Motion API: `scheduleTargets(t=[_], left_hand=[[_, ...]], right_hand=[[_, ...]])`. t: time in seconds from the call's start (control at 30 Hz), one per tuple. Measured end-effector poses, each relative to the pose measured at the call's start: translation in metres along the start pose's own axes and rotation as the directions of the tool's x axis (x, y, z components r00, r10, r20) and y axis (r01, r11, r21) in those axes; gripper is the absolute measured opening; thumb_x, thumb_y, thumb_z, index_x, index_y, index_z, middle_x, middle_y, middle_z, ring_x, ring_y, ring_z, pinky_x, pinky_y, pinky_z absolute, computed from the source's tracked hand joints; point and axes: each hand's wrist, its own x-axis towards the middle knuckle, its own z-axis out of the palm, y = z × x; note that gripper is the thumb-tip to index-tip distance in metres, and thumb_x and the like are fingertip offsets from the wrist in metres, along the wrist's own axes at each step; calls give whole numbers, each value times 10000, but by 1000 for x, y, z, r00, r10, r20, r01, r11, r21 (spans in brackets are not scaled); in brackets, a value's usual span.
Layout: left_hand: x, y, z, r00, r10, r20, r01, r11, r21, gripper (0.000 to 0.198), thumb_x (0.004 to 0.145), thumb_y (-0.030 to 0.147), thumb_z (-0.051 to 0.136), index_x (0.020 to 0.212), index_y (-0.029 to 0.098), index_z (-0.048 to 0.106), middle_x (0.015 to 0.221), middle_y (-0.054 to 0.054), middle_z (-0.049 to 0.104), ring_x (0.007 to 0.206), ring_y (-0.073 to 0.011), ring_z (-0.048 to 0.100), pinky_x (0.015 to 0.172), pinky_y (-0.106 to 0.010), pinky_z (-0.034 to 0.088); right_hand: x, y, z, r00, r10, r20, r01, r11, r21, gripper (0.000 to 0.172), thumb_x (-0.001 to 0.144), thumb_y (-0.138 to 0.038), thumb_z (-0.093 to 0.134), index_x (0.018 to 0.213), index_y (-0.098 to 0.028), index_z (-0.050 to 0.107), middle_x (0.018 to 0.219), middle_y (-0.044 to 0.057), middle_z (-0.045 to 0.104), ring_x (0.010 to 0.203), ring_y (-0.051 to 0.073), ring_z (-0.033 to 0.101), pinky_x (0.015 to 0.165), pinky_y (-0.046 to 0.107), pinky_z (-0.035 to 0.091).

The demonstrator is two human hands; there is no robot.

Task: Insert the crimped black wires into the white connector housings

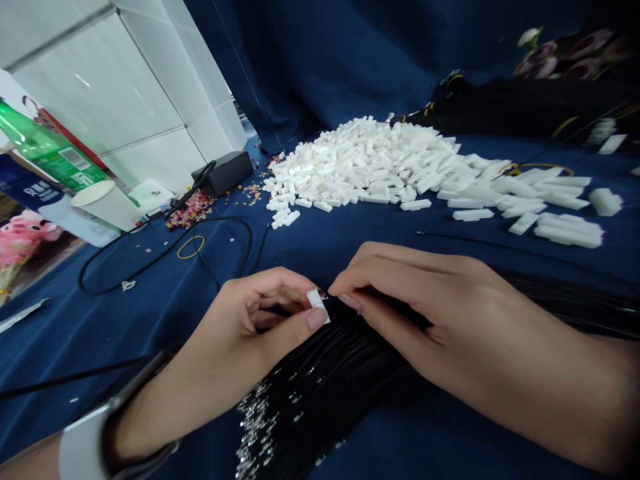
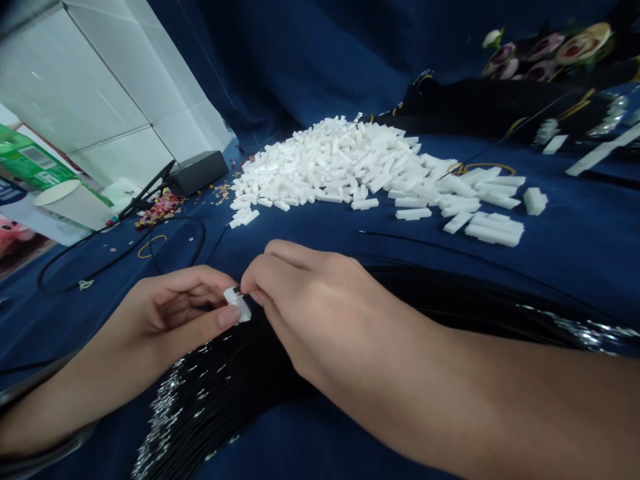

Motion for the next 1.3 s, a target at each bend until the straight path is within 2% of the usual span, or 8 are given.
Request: scheduleTargets(t=[0.2, 0.57, 0.77, 1.0, 1.13, 1.2, 1.3], left_hand=[[2, 1, 1, 1000, 10, -24, -10, 1000, 11, 70, 807, 192, 795, 836, 225, 739, 745, 54, 745, 708, -80, 695, 630, -112, 528], [2, -1, 4, 998, 61, -29, -60, 998, 38, 76, 798, 170, 770, 818, 242, 756, 738, 69, 763, 686, -67, 703, 623, -80, 533], [2, -3, 6, 997, 80, -14, -80, 996, 33, 87, 803, 177, 778, 785, 261, 765, 720, 77, 753, 662, -70, 678, 593, -86, 525], [2, -3, 8, 996, 89, -17, -88, 994, 64, 62, 809, 183, 780, 782, 238, 767, 715, 62, 746, 654, -82, 665, 593, -118, 516], [-1, -3, 6, 985, 169, 19, -170, 970, 173, 109, 857, 170, 746, 783, 250, 747, 738, 79, 734, 672, -78, 661, 598, -131, 495], [-1, -3, 6, 980, 194, 42, -198, 960, 198, 119, 871, 165, 735, 792, 255, 740, 740, 86, 722, 681, -75, 654, 604, -132, 488], [2, -2, 5, 981, 185, 52, -192, 963, 188, 106, 872, 158, 719, 807, 241, 731, 728, 81, 709, 678, -72, 643, 608, -132, 487]], right_hand=[[1, -1, -1, 999, 0, -41, 1, 1000, 15, 210, 983, -133, 473, 871, -182, 643, 819, -50, 609, 682, 8, 543, 624, 152, 400], [-2, 3, 3, 998, -49, -27, 49, 999, -21, 223, 987, -123, 459, 857, -186, 629, 792, -63, 593, 638, -3, 539, 590, 146, 407], [-6, 7, 5, 996, -84, -19, 82, 993, -83, 134, 966, -115, 472, 997, -196, 574, 791, -83, 582, 609, 3, 548, 507, 153, 381], [-1, 4, 6, 994, -104, -20, 103, 994, -39, 177, 923, -59, 419, 839, -192, 499, 700, -76, 504, 578, 10, 452, 492, 152, 329], [-2, 1, 7, 996, -93, -11, 93, 995, -30, 224, 929, -84, 395, 730, -183, 429, 622, -64, 462, 537, 28, 423, 480, 177, 317], [-3, 2, 7, 995, -102, 1, 102, 994, -25, 236, 934, -82, 388, 719, -179, 394, 623, -63, 455, 535, 25, 421, 480, 171, 316], [0, 9, -2, 982, -173, 71, 175, 984, -35, 177, 920, -65, 409, 807, -193, 457, 690, -59, 494, 564, 24, 448, 481, 149, 321]])
